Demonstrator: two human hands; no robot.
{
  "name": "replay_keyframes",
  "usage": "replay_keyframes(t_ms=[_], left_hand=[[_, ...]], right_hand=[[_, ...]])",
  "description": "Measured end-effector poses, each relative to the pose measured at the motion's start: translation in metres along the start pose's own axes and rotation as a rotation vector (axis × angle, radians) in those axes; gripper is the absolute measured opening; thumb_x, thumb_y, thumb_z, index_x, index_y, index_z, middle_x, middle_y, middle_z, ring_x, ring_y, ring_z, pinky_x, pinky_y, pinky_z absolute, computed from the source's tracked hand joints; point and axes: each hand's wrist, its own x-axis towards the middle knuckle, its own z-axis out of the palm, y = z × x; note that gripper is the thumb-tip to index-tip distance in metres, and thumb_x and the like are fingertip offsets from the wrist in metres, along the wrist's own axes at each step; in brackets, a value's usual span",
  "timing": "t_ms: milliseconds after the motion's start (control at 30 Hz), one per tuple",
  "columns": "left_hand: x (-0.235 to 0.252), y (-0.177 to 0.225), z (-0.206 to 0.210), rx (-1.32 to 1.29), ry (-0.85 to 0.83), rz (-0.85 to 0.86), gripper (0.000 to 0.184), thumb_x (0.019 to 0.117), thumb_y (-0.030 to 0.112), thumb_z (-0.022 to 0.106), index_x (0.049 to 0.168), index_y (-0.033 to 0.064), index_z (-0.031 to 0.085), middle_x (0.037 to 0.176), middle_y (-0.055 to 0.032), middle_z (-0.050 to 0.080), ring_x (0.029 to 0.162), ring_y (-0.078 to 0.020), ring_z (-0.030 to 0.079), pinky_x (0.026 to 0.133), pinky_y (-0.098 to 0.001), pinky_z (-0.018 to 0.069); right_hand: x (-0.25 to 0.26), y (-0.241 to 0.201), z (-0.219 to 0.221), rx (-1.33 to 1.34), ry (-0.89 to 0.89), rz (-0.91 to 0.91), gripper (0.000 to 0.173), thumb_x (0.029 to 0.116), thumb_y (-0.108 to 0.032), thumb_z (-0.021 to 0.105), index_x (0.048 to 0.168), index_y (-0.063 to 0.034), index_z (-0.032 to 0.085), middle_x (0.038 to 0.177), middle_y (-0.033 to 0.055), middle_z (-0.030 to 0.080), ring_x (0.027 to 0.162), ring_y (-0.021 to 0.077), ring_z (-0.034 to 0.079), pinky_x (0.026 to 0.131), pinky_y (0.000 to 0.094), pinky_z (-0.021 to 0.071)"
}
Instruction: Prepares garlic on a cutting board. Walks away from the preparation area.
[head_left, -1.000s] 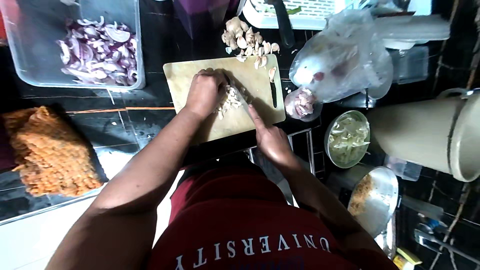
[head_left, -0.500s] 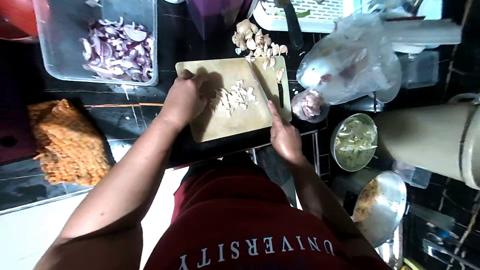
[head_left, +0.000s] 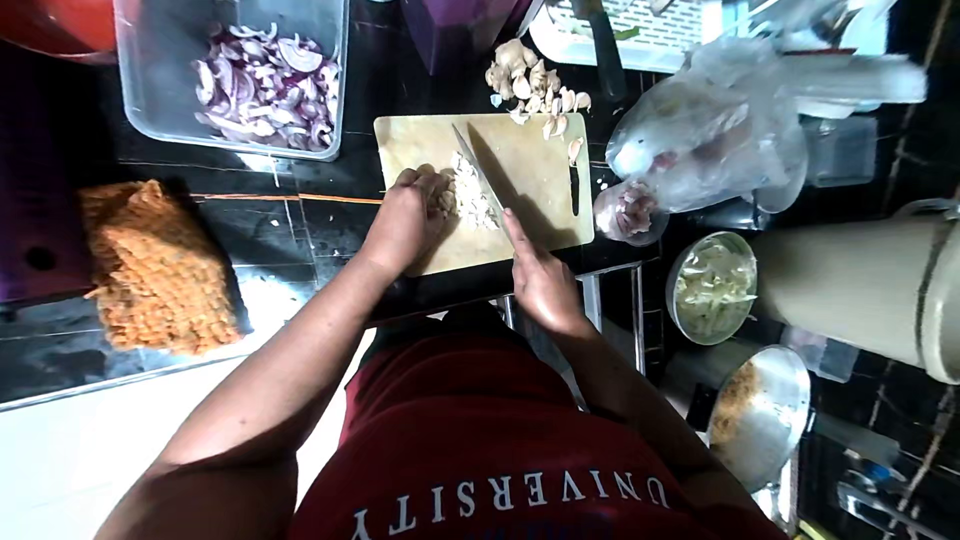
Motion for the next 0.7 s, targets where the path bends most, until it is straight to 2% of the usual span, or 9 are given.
replay_keyframes(t_ms=[133, 233, 300, 367, 467, 500, 567, 633, 700], left_hand=[[0.001, -0.002, 0.002, -0.019, 0.025, 0.011, 0.036, 0.0913, 0.002, 0.068, 0.128, -0.0013, 0.065, 0.123, -0.0245, 0.064, 0.109, -0.0367, 0.066, 0.096, -0.0521, 0.0539], [0.0, -0.003, 0.001, -0.039, 0.051, 0.026, 0.031, 0.0924, 0.004, 0.068, 0.123, -0.0016, 0.067, 0.117, -0.0228, 0.065, 0.104, -0.035, 0.067, 0.092, -0.0514, 0.055], [-0.002, -0.006, 0.002, -0.049, 0.065, 0.045, 0.029, 0.0916, 0.004, 0.069, 0.12, -0.002, 0.066, 0.115, -0.0218, 0.066, 0.101, -0.0339, 0.067, 0.091, -0.0505, 0.0555], [-0.005, -0.008, 0.004, -0.064, 0.083, 0.055, 0.026, 0.0896, 0.002, 0.071, 0.115, -0.0027, 0.067, 0.113, -0.0221, 0.066, 0.1, -0.0342, 0.067, 0.089, -0.0506, 0.0558], [-0.005, -0.008, 0.007, -0.058, 0.094, 0.058, 0.027, 0.0881, 0.002, 0.072, 0.114, -0.0018, 0.068, 0.114, -0.0221, 0.065, 0.103, -0.0347, 0.067, 0.092, -0.0504, 0.0554], [-0.005, -0.008, 0.008, -0.053, 0.092, 0.058, 0.026, 0.0884, 0.002, 0.072, 0.114, -0.0021, 0.069, 0.114, -0.0224, 0.065, 0.104, -0.0352, 0.067, 0.093, -0.0505, 0.0551], [-0.004, -0.008, 0.009, -0.042, 0.092, 0.052, 0.025, 0.0888, 0.003, 0.072, 0.114, -0.0015, 0.069, 0.114, -0.0215, 0.065, 0.104, -0.0346, 0.067, 0.092, -0.0499, 0.0553], [-0.005, -0.007, 0.007, -0.044, 0.084, 0.053, 0.026, 0.0878, 0.002, 0.072, 0.113, -0.0015, 0.069, 0.114, -0.0213, 0.066, 0.102, -0.034, 0.068, 0.092, -0.0496, 0.0557], [-0.004, -0.007, 0.005, -0.056, 0.093, 0.064, 0.025, 0.0871, 0.0, 0.072, 0.112, -0.0015, 0.069, 0.112, -0.0213, 0.066, 0.097, -0.0335, 0.068, 0.088, -0.0495, 0.0566]], right_hand=[[0.005, 0.002, 0.02, -0.044, -0.063, 0.024, 0.078, 0.103, -0.009, 0.049, 0.165, -0.0407, 0.015, 0.105, 0.0203, 0.071, 0.066, 0.0364, 0.069, 0.059, 0.0528, 0.0568], [0.007, 0.0, 0.002, -0.004, -0.088, -0.003, 0.074, 0.1046, -0.01, 0.049, 0.166, -0.0364, 0.017, 0.094, 0.0181, 0.073, 0.069, 0.0373, 0.07, 0.061, 0.0546, 0.0568], [0.003, -0.008, -0.013, -0.018, -0.112, -0.004, 0.072, 0.1058, -0.011, 0.048, 0.167, -0.0341, 0.016, 0.089, 0.0165, 0.071, 0.07, 0.0358, 0.07, 0.062, 0.0523, 0.0569], [-0.001, -0.017, -0.014, -0.044, -0.121, -0.002, 0.074, 0.1057, -0.012, 0.048, 0.166, -0.0357, 0.014, 0.094, 0.0177, 0.068, 0.069, 0.0343, 0.068, 0.061, 0.0504, 0.0569], [0.002, -0.017, 0.016, -0.07, -0.067, -0.014, 0.075, 0.1029, -0.01, 0.049, 0.165, -0.0406, 0.02, 0.105, 0.0214, 0.071, 0.064, 0.0353, 0.069, 0.057, 0.051, 0.0566], [0.005, -0.016, 0.024, -0.087, -0.077, -0.006, 0.075, 0.1035, -0.011, 0.049, 0.165, -0.0424, 0.018, 0.107, 0.0226, 0.069, 0.065, 0.0357, 0.068, 0.058, 0.0509, 0.0564], [0.013, -0.017, 0.021, -0.086, -0.093, -0.016, 0.078, 0.1033, -0.01, 0.049, 0.165, -0.0421, 0.015, 0.101, 0.0214, 0.069, 0.068, 0.036, 0.069, 0.06, 0.0513, 0.0565], [0.016, -0.016, 0.01, -0.034, -0.064, -0.055, 0.074, 0.1043, -0.009, 0.049, 0.166, -0.0362, 0.019, 0.088, 0.0168, 0.071, 0.067, 0.0357, 0.069, 0.058, 0.0527, 0.0566], [0.014, -0.02, -0.004, -0.017, -0.05, -0.064, 0.072, 0.1047, -0.009, 0.049, 0.166, -0.0336, 0.02, 0.084, 0.0155, 0.071, 0.067, 0.0349, 0.069, 0.058, 0.0521, 0.0568]])
